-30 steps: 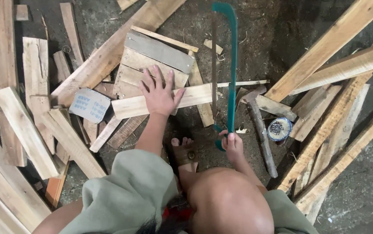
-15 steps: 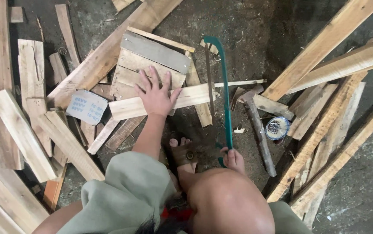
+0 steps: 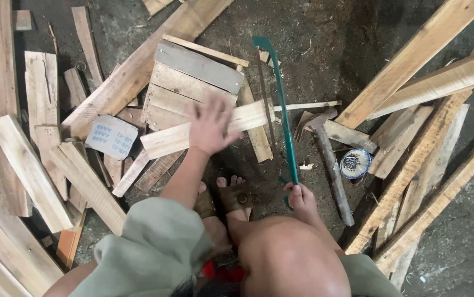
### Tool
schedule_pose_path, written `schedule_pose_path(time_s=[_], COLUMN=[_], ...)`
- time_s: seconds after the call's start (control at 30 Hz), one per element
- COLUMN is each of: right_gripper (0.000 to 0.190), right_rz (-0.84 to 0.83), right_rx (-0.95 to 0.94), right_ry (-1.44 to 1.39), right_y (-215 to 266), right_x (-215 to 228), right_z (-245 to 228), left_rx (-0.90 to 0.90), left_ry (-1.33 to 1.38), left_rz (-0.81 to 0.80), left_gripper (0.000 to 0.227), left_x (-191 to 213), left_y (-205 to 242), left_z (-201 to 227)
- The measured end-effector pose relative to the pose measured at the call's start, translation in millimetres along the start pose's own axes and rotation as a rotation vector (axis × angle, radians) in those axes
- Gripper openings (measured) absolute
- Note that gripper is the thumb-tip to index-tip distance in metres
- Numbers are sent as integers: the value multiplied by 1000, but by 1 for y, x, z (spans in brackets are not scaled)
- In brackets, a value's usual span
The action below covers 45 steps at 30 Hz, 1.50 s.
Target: The person smooths a piece of wood using sandpaper, then uses a hand saw to cut the wood. The person is sitting on the floor surrounded by wood scraps.
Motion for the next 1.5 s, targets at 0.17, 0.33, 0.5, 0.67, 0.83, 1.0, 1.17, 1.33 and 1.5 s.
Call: schedule_pose_path(time_s=[0.17, 0.33, 0.5, 0.67, 0.83, 1.0, 1.17, 1.33, 1.5], right_gripper=[39, 38, 36, 38, 38, 37, 40, 39, 43], right_rz=[-5, -48, -82, -85, -120, -86, -89, -133, -126], right_rx=[82, 80, 54, -63, 1, 161, 25, 33, 167], right_ry=[119, 152, 321, 320, 321, 320, 247, 287, 318], right_y=[-14, -17, -7, 20, -8, -71, -5, -44, -73], right_x=[6, 16, 51, 71, 47, 15, 54, 35, 9], right_z=[-51, -58, -16, 30, -43, -77, 16, -69, -130], left_rx=[-243, -221, -222, -224, -251, -225, -241, -243, -229], left_ry=[-57, -65, -69, -51, -44, -49, -45, -38, -27], left_rz=[-99, -40, -30, -90, -19, 27, 30, -7, -32], left_gripper=[89, 74, 71, 72, 72, 71, 70, 71, 70], left_x=[-19, -34, -30, -36, -34, -34, -28, -30, -31], left_y=[6, 5, 2, 3, 9, 9, 5, 5, 7], left_z=[26, 23, 23, 22, 24, 22, 24, 22, 20])
Point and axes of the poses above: each hand's wrist, its own y-axis away from the middle knuckle, its own x-axis out of the back of the hand, z = x × y, the point moved 9 cm from there along -y, towards the middle knuckle, and after that the axes turned 7 degrees about -z, right-handed, at the moved point
